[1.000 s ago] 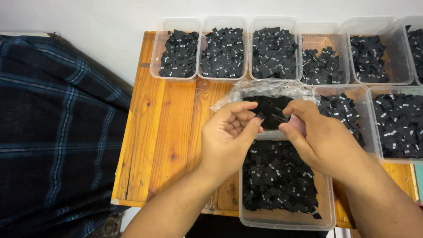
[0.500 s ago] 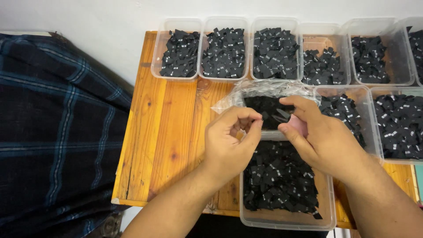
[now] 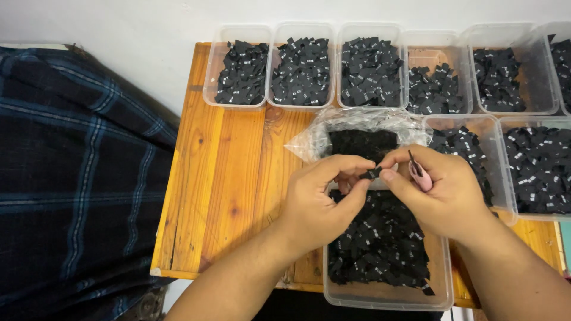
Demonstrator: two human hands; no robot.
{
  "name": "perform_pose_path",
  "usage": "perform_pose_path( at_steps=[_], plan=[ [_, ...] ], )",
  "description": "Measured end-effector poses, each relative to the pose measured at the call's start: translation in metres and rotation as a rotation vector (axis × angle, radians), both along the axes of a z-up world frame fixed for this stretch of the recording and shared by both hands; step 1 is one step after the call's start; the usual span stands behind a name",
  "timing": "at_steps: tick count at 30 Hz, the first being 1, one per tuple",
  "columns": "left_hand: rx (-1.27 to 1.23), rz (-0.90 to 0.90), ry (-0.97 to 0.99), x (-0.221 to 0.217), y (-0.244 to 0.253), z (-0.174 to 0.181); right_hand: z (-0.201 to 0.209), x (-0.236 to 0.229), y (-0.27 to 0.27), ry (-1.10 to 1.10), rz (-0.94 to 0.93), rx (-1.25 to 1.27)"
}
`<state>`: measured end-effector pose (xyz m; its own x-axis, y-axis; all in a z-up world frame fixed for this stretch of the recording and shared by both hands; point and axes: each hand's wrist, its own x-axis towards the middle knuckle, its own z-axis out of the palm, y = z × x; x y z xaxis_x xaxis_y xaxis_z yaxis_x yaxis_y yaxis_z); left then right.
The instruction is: Trimming and sorting small black plastic components using a hand tool
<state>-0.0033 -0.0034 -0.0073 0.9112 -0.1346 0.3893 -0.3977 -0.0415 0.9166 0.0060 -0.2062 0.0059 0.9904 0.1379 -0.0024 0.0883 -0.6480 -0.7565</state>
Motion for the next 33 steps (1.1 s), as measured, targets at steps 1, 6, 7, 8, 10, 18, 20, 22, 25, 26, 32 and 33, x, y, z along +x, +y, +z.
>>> perform_pose_path(
  at_steps=[1,6,7,8,10,18,20,22,25,26,32,33],
  plan=[
    [0.020,-0.005,0.002,-0.001,0.001,0.001,-0.003,-0.001,0.000,-0.036,0.016,0.014],
    [-0.001,-0.016,0.055,0.000,0.001,0.001,-0.004,0.000,0.000,-0.066,0.013,0.003],
    [-0.005,-0.013,0.088,0.000,0.001,0.000,-0.006,0.001,-0.001,-0.076,0.001,-0.006],
    [-0.005,-0.013,0.088,0.000,0.001,0.001,-0.005,0.000,0.000,-0.076,0.000,-0.006],
    [-0.032,-0.014,0.093,0.001,0.001,0.002,-0.002,-0.001,0.001,-0.063,-0.029,-0.001],
    [-0.028,0.049,0.065,0.003,-0.001,0.002,-0.004,-0.001,0.002,-0.073,-0.029,-0.016],
    [-0.015,0.069,0.063,0.005,0.001,0.001,-0.007,0.000,0.003,-0.077,-0.030,-0.023],
    [-0.039,0.122,0.113,0.009,0.001,0.000,-0.010,0.002,0.002,-0.006,-0.160,-0.238],
    [-0.006,0.192,0.117,0.024,0.003,-0.004,-0.031,0.007,-0.007,-0.097,-0.137,-0.358],
    [-0.003,0.184,0.113,0.031,0.003,0.001,-0.031,0.009,-0.008,-0.098,-0.146,-0.355],
    [0.428,0.252,0.174,0.077,-0.001,0.012,-0.021,0.018,-0.003,0.086,0.036,-0.525],
    [0.428,0.288,0.045,0.087,-0.004,0.002,-0.023,0.017,-0.003,0.003,0.034,-0.469]
  ],
)
